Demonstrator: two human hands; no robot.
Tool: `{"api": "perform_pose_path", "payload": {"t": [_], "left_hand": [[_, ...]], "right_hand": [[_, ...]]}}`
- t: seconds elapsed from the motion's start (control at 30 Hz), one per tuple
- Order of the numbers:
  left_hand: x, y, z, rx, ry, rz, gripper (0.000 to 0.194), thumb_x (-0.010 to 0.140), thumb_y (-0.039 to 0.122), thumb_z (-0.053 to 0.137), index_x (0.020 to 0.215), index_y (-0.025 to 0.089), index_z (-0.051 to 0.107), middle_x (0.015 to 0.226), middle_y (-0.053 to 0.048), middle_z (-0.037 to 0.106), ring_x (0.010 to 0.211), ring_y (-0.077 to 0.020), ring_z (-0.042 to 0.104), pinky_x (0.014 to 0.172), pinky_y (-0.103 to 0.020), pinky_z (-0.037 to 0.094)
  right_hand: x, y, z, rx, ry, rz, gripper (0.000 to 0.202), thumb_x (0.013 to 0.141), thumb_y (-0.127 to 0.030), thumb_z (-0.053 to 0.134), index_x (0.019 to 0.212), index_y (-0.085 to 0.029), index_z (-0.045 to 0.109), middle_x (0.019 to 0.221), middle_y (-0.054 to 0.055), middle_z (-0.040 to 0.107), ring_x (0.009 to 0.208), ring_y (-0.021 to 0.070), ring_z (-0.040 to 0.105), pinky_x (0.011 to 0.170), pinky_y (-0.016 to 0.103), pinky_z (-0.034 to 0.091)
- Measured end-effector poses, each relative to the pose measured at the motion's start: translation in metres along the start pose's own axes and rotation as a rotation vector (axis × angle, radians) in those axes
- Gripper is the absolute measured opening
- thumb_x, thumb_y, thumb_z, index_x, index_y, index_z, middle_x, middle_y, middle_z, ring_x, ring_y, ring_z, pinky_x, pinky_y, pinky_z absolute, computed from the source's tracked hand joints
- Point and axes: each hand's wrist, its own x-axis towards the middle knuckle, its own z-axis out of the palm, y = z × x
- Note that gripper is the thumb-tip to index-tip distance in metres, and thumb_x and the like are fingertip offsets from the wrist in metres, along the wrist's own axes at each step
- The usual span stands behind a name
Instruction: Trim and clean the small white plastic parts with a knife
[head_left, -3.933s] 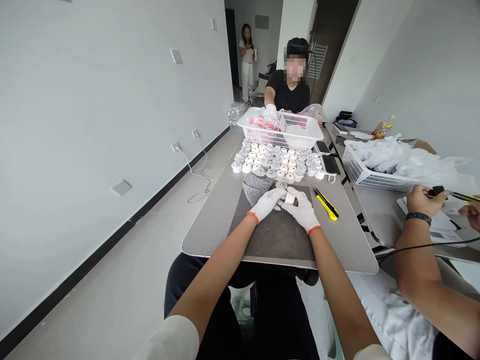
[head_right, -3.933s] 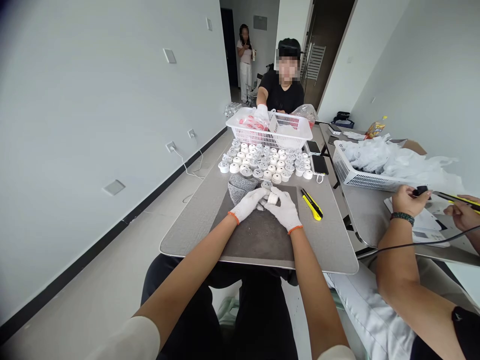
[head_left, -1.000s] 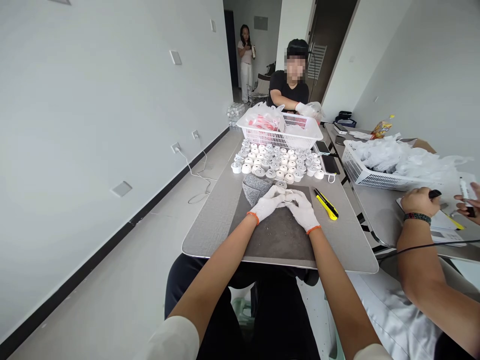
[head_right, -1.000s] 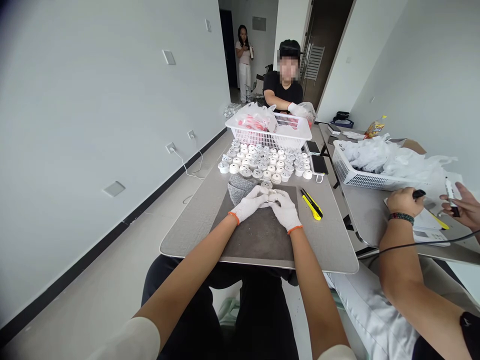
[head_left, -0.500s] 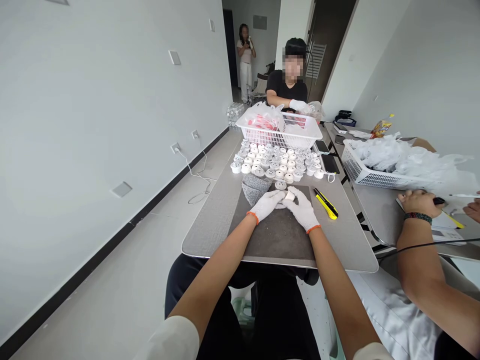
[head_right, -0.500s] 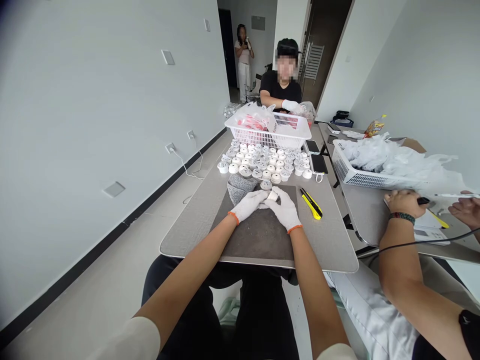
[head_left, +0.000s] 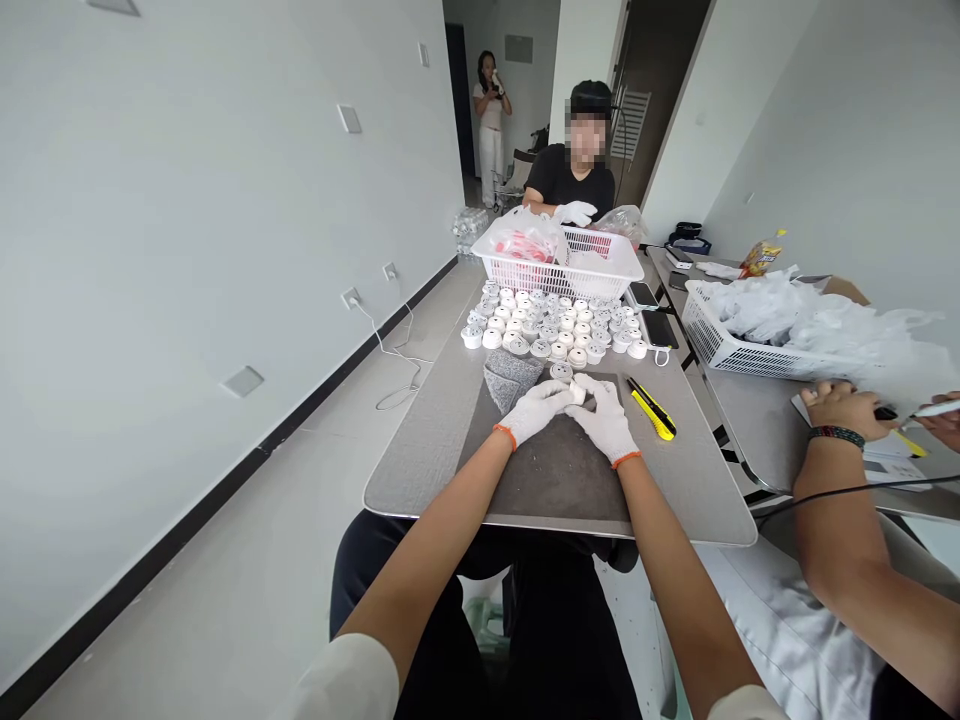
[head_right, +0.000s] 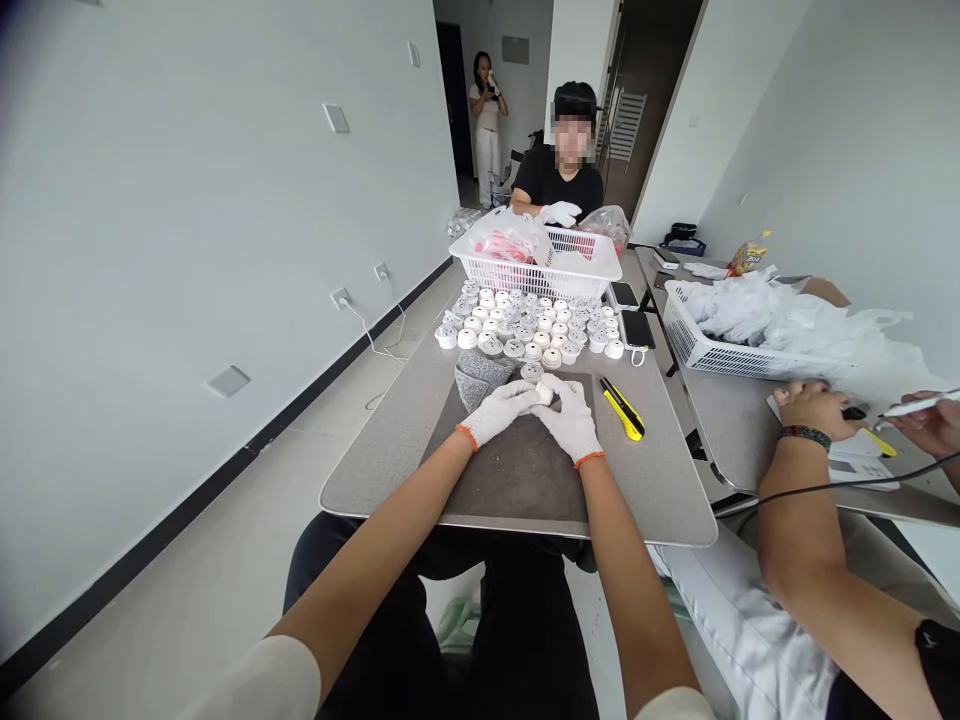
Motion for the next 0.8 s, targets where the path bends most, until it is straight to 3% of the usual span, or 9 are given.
{"api": "perform_pose_path", "payload": {"t": [0.17,0.33,0.67,0.8], "left_hand": [[-0.0021,0.0031,-0.0015,-0.017,0.011,-0.004,0.028,0.077,0.037,0.080,0.091,0.014,0.070,0.086,-0.005,0.070,0.092,-0.0190,0.062,0.090,-0.032,0.051],[-0.0007,0.0017,0.0008,-0.056,0.008,-0.002,0.029,0.080,0.037,0.079,0.094,0.013,0.068,0.090,-0.007,0.069,0.094,-0.0190,0.062,0.091,-0.034,0.052],[0.0008,-0.0004,0.0007,-0.066,0.025,0.022,0.029,0.080,0.039,0.078,0.092,0.014,0.068,0.087,-0.006,0.069,0.094,-0.0191,0.061,0.089,-0.034,0.051],[0.0008,0.0012,-0.0001,-0.054,0.017,0.017,0.028,0.080,0.040,0.078,0.087,0.015,0.067,0.080,-0.005,0.066,0.092,-0.0202,0.061,0.086,-0.034,0.051]], "right_hand": [[0.0019,0.0007,-0.0015,-0.028,-0.025,0.051,0.068,0.085,-0.053,0.068,0.147,-0.029,0.055,0.134,0.006,0.056,0.113,0.0228,0.061,0.111,0.043,0.043],[0.0025,-0.0022,-0.0034,-0.027,-0.071,0.026,0.062,0.090,-0.052,0.065,0.144,-0.024,0.058,0.143,0.006,0.056,0.134,0.0242,0.051,0.120,0.042,0.035],[0.0024,-0.0004,-0.0019,0.021,-0.016,0.010,0.064,0.086,-0.049,0.070,0.143,-0.024,0.058,0.141,0.007,0.056,0.129,0.0224,0.054,0.117,0.039,0.038],[0.0012,0.0009,-0.0016,0.013,-0.032,0.003,0.064,0.083,-0.045,0.072,0.144,-0.032,0.058,0.130,0.003,0.059,0.107,0.0190,0.062,0.107,0.040,0.047]]}}
